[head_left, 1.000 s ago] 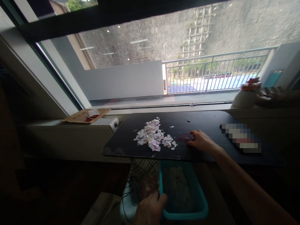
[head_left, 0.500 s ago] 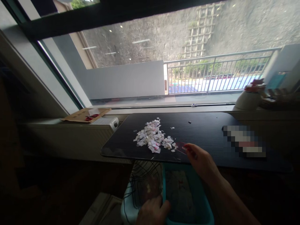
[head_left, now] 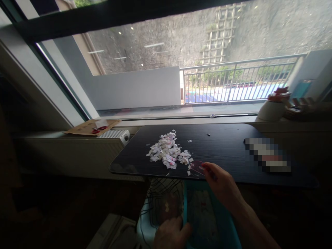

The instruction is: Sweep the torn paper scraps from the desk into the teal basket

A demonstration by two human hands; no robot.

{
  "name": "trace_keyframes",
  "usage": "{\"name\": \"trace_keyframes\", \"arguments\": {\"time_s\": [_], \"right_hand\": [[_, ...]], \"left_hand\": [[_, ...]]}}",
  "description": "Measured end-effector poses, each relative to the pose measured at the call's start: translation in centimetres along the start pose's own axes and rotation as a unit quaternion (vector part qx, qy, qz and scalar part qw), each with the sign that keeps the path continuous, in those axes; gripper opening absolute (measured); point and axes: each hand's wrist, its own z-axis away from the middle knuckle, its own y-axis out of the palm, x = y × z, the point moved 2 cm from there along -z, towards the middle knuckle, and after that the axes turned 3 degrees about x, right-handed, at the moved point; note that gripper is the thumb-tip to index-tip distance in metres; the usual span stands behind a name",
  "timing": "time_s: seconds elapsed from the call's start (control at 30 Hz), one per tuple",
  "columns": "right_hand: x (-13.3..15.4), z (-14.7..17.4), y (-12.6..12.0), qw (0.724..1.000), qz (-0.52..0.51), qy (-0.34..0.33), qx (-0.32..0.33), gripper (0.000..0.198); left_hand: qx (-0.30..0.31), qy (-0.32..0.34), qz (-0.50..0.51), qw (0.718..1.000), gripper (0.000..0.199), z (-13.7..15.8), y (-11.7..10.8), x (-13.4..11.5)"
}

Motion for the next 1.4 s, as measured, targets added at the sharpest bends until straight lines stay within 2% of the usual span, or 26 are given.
{"name": "trace_keyframes", "arguments": {"time_s": [0.13,0.3,0.43,0.83,1.07,1.23,1.4], "right_hand": [[0.3,0.2,-0.3,1.000,0.003,-0.002,0.017,0.024],[0.7,-0.7,-0.4,1.000,0.026,-0.012,0.006,0.026],[1.0,-0.6,-0.4,1.000,0.026,-0.005,0.014,0.025],[1.0,0.3,-0.6,0.999,0.008,0.002,0.041,0.023],[0.9,-1.3,-0.1,1.000,0.024,0.006,0.011,0.026],[0.7,-0.7,0.0,0.998,-0.003,0.001,0.062,0.022],[0.4,0.2,-0.8,0.999,-0.008,0.025,0.036,0.022]], "left_hand": [[0.011,-0.002,0.021,1.000,0.015,-0.5,-0.4,-0.1],[0.025,-0.045,0.073,0.996,0.022,0.3,-1.0,1.1],[0.012,-0.071,0.112,0.991,0.023,0.9,-1.0,1.7],[0.007,-0.084,0.113,0.990,0.026,0.4,-1.9,0.8],[0.001,-0.080,0.107,0.991,0.024,0.4,-2.0,0.8],[0.027,-0.094,0.111,0.989,0.022,0.2,-1.6,1.0],[0.071,-0.106,0.120,0.985,0.023,-0.1,-1.9,0.9]]}}
